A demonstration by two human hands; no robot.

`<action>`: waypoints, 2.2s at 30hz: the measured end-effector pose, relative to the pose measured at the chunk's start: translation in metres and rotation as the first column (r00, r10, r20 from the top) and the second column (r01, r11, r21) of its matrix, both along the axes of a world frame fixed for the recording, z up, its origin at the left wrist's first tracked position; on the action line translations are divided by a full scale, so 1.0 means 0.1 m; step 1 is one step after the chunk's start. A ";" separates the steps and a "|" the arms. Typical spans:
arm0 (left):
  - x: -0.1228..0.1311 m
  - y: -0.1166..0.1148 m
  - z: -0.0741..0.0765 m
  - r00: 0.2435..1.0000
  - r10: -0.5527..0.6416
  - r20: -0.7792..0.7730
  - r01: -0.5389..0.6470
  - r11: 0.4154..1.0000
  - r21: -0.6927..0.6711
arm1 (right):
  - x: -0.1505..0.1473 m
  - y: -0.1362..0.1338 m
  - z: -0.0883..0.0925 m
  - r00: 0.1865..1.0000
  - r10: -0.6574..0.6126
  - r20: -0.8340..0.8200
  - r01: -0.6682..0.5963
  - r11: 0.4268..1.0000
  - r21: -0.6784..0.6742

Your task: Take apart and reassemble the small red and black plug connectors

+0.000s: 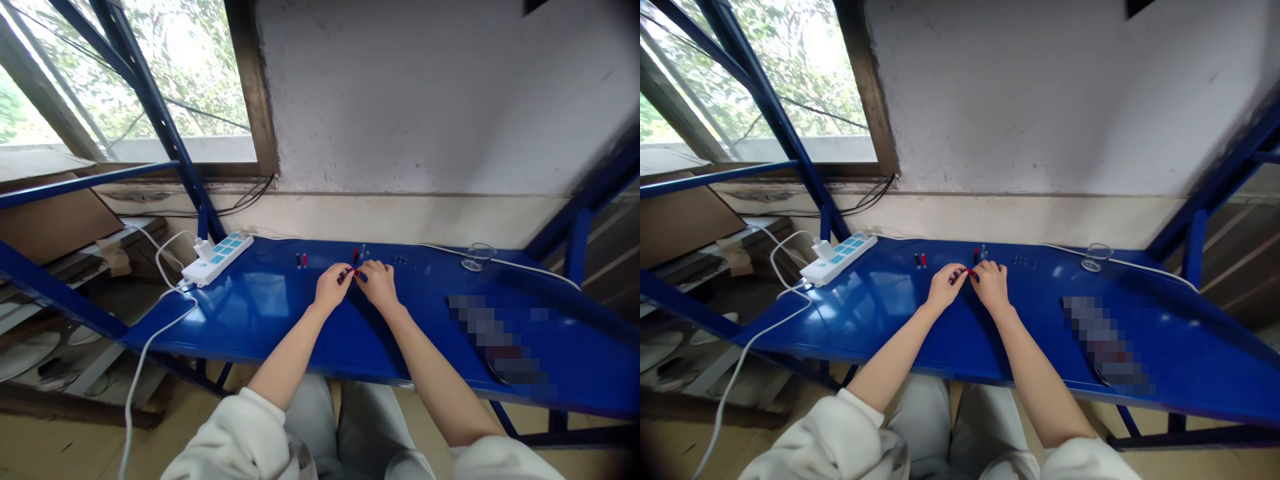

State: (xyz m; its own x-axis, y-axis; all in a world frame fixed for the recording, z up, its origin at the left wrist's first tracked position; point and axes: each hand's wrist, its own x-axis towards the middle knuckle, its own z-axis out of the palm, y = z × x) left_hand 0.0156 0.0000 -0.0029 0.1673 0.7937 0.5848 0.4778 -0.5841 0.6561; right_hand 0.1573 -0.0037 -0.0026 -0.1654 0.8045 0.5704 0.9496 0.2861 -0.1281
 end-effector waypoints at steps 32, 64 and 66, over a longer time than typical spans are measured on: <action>-0.66 0.84 0.78 0.475 -0.012 -0.880 -0.110 0.991 -0.073 | 0.04 0.05 -0.13 0.977 0.109 -0.185 -0.132 0.985 -0.115; -0.75 0.92 0.71 0.457 -0.016 -0.890 -0.242 0.960 -0.142 | 0.05 0.06 -0.13 0.973 0.103 -0.208 -0.130 0.984 -0.119; -0.75 0.93 0.70 0.445 -0.022 -0.895 -0.247 0.958 -0.147 | 0.06 0.06 -0.13 0.973 0.101 -0.206 -0.129 0.984 -0.124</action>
State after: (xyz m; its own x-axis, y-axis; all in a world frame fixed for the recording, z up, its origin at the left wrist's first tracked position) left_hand -0.0594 0.0929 0.0666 0.3819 0.9240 -0.0198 0.9217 -0.3823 -0.0657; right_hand 0.1628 0.0028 -0.0155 -0.1558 0.8590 0.4876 0.8630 0.3585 -0.3560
